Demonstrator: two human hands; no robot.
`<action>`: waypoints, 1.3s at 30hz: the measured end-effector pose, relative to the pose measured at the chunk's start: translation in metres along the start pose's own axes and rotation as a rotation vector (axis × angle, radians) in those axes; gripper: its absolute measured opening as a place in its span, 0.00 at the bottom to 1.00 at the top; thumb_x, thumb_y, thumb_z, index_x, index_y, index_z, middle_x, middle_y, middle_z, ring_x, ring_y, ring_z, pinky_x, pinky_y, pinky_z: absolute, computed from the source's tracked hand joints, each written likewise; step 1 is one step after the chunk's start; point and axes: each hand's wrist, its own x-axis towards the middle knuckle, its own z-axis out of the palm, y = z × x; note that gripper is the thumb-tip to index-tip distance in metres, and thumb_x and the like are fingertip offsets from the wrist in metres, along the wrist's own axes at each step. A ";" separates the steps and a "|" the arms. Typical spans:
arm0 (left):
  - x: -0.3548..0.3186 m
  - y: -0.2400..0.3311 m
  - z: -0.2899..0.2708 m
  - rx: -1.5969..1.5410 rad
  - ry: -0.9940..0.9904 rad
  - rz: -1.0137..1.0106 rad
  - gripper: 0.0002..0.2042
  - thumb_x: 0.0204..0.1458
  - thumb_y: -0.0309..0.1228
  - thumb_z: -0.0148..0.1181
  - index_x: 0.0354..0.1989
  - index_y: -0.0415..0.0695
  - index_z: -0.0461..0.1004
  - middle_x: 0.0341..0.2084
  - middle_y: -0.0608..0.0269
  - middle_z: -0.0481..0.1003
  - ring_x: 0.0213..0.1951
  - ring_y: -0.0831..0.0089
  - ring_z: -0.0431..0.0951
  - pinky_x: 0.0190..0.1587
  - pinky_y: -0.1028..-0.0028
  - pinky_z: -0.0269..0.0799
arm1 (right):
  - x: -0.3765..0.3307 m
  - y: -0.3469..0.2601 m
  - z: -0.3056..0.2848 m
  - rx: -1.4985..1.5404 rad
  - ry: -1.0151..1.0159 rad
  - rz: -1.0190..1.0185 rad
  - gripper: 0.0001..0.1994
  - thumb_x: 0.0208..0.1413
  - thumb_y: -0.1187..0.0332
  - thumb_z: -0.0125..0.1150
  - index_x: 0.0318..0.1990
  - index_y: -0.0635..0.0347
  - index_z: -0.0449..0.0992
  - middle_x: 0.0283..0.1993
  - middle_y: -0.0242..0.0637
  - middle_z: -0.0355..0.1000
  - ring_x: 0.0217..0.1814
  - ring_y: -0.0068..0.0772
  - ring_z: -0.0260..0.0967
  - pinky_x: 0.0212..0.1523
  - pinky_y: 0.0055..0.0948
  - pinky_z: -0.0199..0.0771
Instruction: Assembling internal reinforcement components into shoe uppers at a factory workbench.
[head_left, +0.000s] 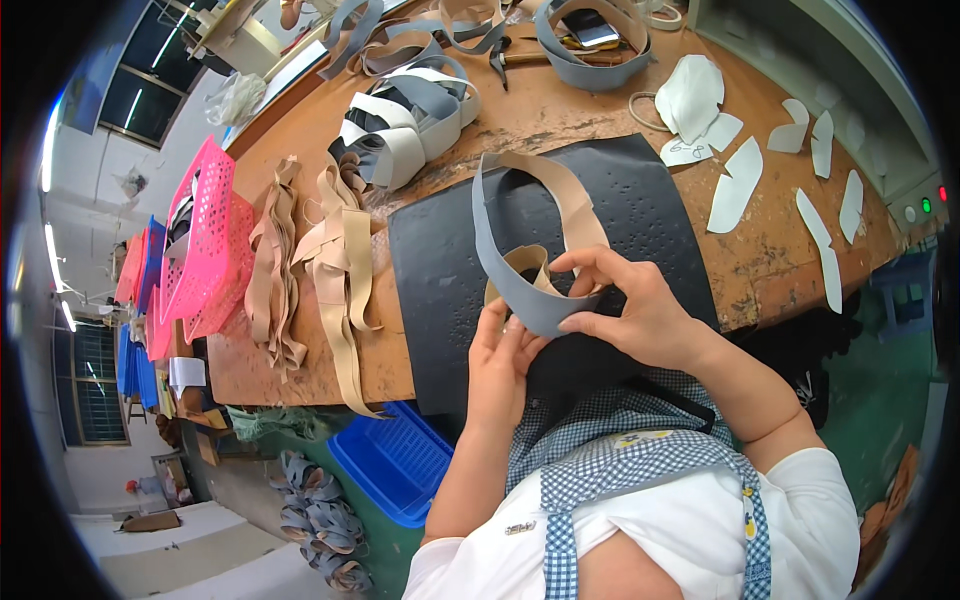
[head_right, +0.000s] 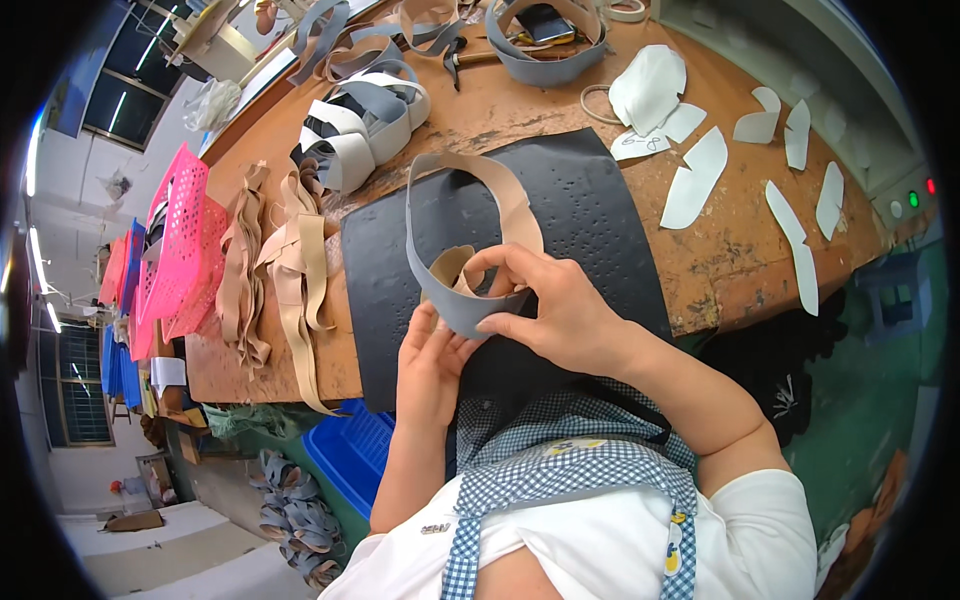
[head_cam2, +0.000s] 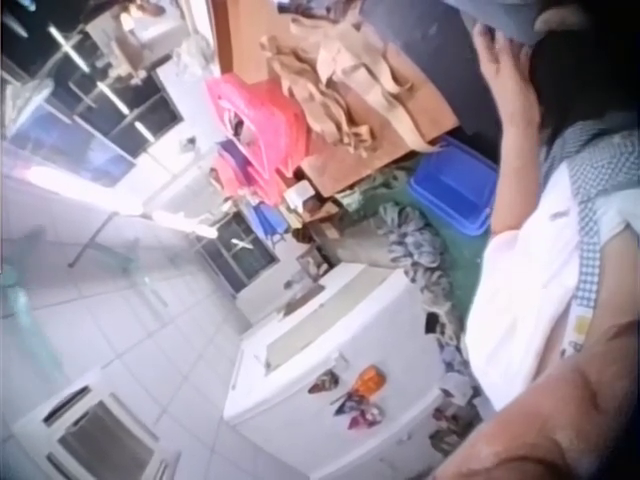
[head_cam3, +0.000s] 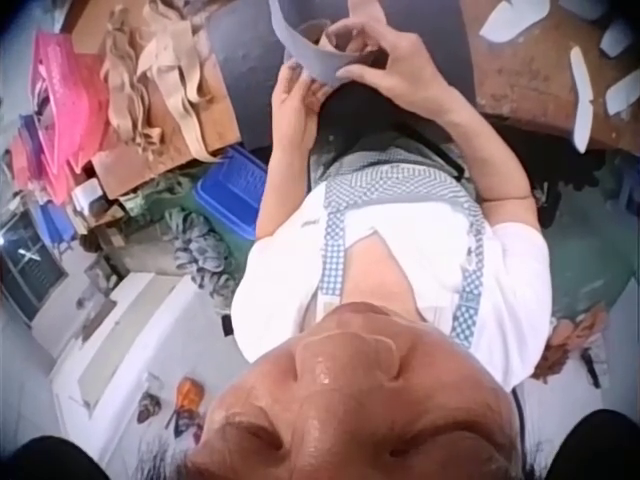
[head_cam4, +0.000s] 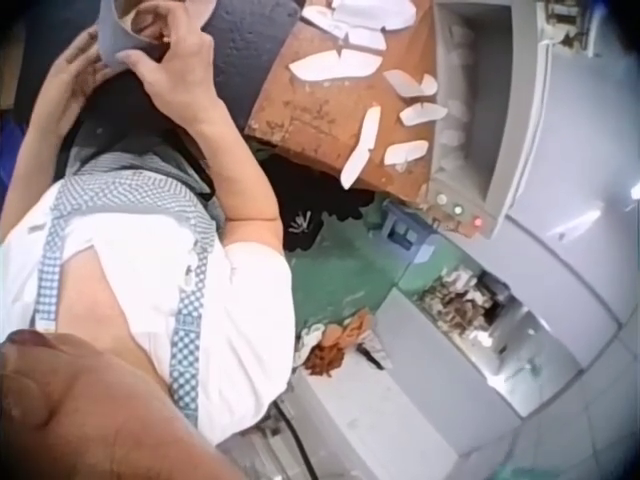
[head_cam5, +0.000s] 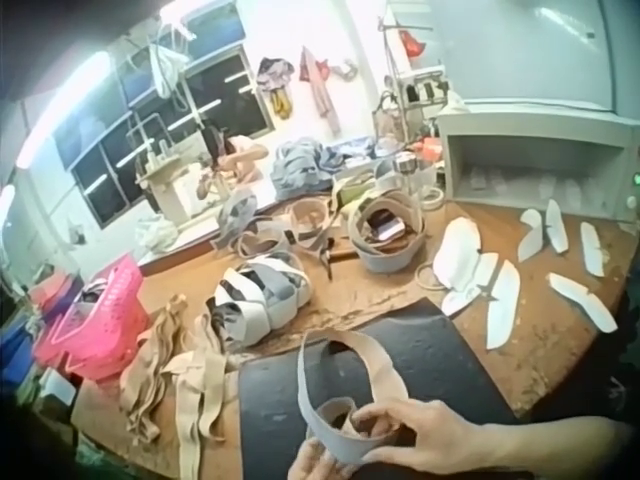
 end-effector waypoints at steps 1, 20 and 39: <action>0.005 0.001 -0.001 0.000 -0.001 0.001 0.15 0.66 0.28 0.47 0.58 0.40 0.63 0.51 0.52 0.73 0.52 0.61 0.76 0.56 0.64 0.72 | -0.001 0.000 0.002 0.077 -0.011 0.019 0.26 0.46 0.76 0.72 0.54 0.64 0.70 0.35 0.36 0.76 0.38 0.26 0.76 0.45 0.26 0.74; 0.022 0.012 -0.012 0.027 -0.200 -0.126 0.22 0.54 0.30 0.65 0.56 0.33 0.69 0.48 0.54 0.75 0.47 0.68 0.78 0.47 0.69 0.78 | -0.014 0.009 0.002 0.278 -0.048 0.242 0.26 0.48 0.76 0.70 0.54 0.64 0.66 0.30 0.32 0.73 0.34 0.20 0.72 0.41 0.24 0.70; 0.009 0.014 -0.016 0.119 -0.154 0.139 0.17 0.58 0.27 0.61 0.53 0.34 0.69 0.47 0.55 0.77 0.48 0.69 0.78 0.51 0.68 0.75 | -0.013 0.009 0.016 0.114 -0.060 0.135 0.27 0.46 0.74 0.72 0.54 0.63 0.65 0.29 0.39 0.77 0.31 0.26 0.76 0.38 0.24 0.71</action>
